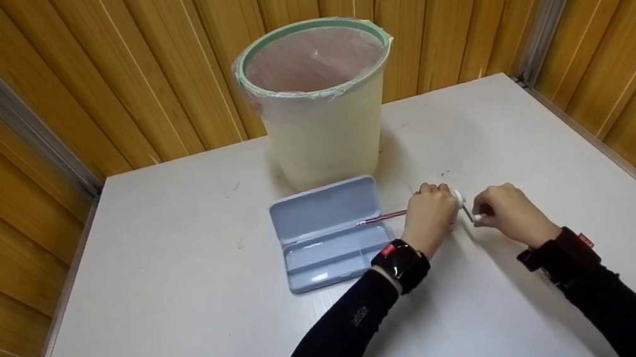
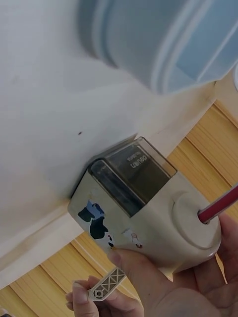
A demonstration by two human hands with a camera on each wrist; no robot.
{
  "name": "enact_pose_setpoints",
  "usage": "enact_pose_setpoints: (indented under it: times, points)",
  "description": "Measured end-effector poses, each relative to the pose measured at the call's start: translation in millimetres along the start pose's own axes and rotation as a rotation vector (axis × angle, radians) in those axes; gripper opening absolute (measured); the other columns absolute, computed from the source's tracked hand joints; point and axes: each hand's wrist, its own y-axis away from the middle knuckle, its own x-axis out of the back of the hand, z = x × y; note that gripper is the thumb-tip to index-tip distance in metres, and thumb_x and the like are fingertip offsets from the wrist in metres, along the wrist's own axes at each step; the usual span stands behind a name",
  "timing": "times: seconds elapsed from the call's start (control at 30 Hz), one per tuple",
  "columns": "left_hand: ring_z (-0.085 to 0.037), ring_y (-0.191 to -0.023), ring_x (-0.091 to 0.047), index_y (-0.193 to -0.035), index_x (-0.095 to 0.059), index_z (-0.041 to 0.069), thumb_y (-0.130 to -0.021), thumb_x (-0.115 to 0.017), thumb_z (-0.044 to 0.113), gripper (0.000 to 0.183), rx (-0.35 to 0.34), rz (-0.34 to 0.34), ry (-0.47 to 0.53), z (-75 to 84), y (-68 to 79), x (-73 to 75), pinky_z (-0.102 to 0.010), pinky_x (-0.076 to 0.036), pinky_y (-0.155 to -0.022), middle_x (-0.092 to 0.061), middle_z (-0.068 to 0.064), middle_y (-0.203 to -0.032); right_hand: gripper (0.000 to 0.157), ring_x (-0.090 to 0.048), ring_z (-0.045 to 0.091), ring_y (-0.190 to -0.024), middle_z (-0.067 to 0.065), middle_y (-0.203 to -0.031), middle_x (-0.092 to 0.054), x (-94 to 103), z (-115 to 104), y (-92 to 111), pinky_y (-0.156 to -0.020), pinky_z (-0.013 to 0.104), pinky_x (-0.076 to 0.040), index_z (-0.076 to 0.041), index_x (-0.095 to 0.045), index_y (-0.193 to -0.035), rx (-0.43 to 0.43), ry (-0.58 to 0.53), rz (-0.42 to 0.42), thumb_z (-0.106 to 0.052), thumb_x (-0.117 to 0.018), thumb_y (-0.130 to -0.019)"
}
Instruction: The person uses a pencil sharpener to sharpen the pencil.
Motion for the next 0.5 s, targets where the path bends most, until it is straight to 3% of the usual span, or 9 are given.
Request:
enact_pose_setpoints:
  times: [0.5]
  points:
    - [-0.006, -0.078, -0.062, -0.089, -0.072, 0.023, -0.087, -0.062, 0.016, 0.013, -0.030, -0.067, 0.022, -0.1, -1.8, 1.3, -0.018, -0.054, -0.059, -0.069, 0.010, -0.088, 0.010, -0.062, 0.015, -0.064, 0.009, -0.070, -0.070, 9.2, -1.9, -0.6, -0.057, 0.023, -0.046, -0.001, -0.070, -0.073, -0.033, -0.052, 0.008, 0.001, -0.080, -0.073]
